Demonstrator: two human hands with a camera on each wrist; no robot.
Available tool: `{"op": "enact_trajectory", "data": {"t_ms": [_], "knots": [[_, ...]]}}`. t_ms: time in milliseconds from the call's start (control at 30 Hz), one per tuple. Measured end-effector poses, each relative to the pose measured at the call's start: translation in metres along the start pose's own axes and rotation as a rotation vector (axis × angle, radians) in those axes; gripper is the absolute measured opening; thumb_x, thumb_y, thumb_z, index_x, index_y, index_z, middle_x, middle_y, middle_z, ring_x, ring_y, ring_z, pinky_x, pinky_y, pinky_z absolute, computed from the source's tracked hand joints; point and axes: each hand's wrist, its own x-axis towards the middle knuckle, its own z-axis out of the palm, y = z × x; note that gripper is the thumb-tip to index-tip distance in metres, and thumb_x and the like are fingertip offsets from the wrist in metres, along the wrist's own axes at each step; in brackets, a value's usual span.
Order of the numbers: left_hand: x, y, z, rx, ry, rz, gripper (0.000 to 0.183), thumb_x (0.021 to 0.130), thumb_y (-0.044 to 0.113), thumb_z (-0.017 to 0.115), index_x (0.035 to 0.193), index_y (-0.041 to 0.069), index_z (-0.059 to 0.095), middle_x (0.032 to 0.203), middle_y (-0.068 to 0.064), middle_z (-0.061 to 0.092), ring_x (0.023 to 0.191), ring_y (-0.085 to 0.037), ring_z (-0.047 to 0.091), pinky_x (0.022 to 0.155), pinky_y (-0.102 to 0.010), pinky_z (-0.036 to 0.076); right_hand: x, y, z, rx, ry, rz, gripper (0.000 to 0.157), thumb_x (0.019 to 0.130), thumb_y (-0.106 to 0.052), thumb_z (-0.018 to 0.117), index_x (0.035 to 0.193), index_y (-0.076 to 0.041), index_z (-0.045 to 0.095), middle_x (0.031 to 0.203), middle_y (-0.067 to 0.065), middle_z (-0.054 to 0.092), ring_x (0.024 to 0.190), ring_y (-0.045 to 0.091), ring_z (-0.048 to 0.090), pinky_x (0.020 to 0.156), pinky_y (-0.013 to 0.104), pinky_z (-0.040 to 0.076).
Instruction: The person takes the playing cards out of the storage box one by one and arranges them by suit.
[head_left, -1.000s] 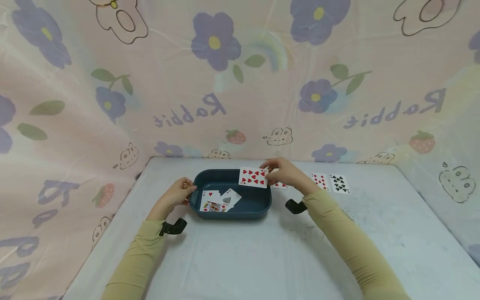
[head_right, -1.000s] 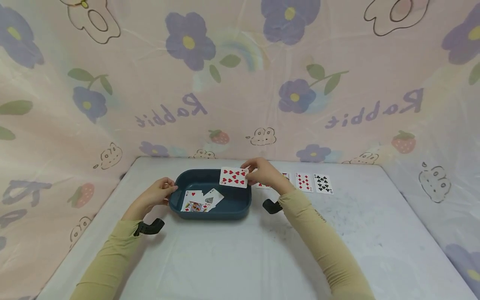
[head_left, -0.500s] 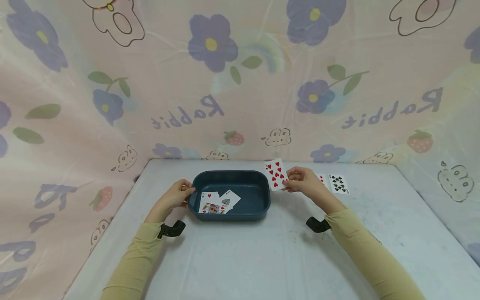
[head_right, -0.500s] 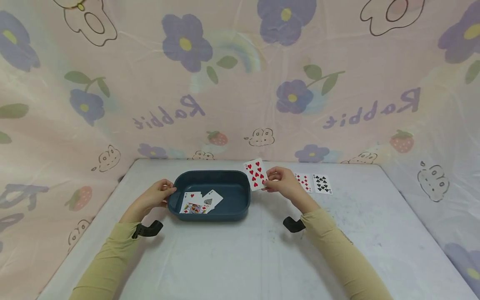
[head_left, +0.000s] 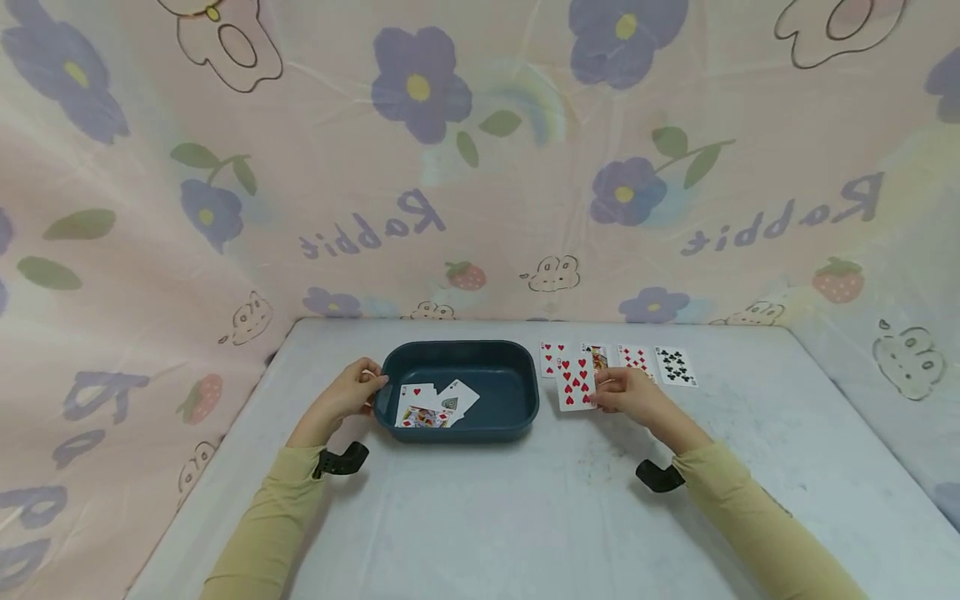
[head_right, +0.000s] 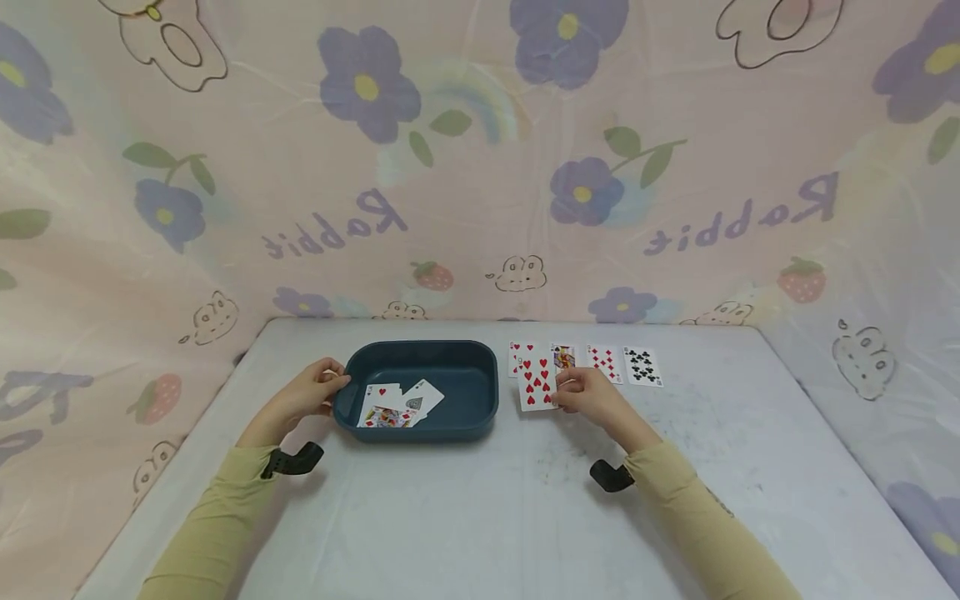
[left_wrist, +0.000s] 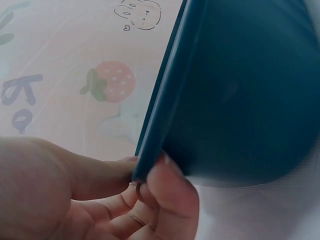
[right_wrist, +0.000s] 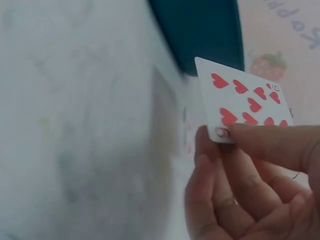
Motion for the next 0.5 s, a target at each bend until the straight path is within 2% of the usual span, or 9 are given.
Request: {"op": "enact_trajectory", "data": {"t_ms": [200,333,500], "knots": [[-0.003,0.003,-0.001,0.010,0.002,0.000,0.013,0.100,0.011,0.049,0.106,0.001,0.043,0.079,-0.011,0.047,0.062,-0.016,0.050,0.052,-0.028,0.046,-0.001,0.014,0.000,-0.019,-0.033,0.046,0.021,0.087,-0.005,0.066,0.101,0.009,0.059,0.081,0.008,0.069,0.067,0.013,0.059,0.063,0.029,0.049],[-0.004,0.004,0.000,0.013,0.001,-0.001,0.014,0.100,0.012,0.049,0.107,0.001,0.043,0.079,-0.010,0.046,0.063,-0.016,0.050,0.053,-0.028,0.047,0.000,0.020,0.001,-0.053,-0.034,0.038,0.017,0.086,-0.005,0.068,0.095,0.008,0.061,0.079,0.007,0.068,0.069,0.014,0.061,0.064,0.029,0.050],[-0.003,0.003,0.001,0.022,0.007,-0.008,0.015,0.101,0.013,0.050,0.108,0.002,0.043,0.079,-0.009,0.046,0.063,-0.017,0.050,0.054,-0.029,0.048,0.000,0.023,0.004,-0.028,-0.044,0.057,0.023,0.084,-0.001,0.068,0.101,0.012,0.059,0.081,0.012,0.068,0.068,0.018,0.065,0.065,0.033,0.055]]}}
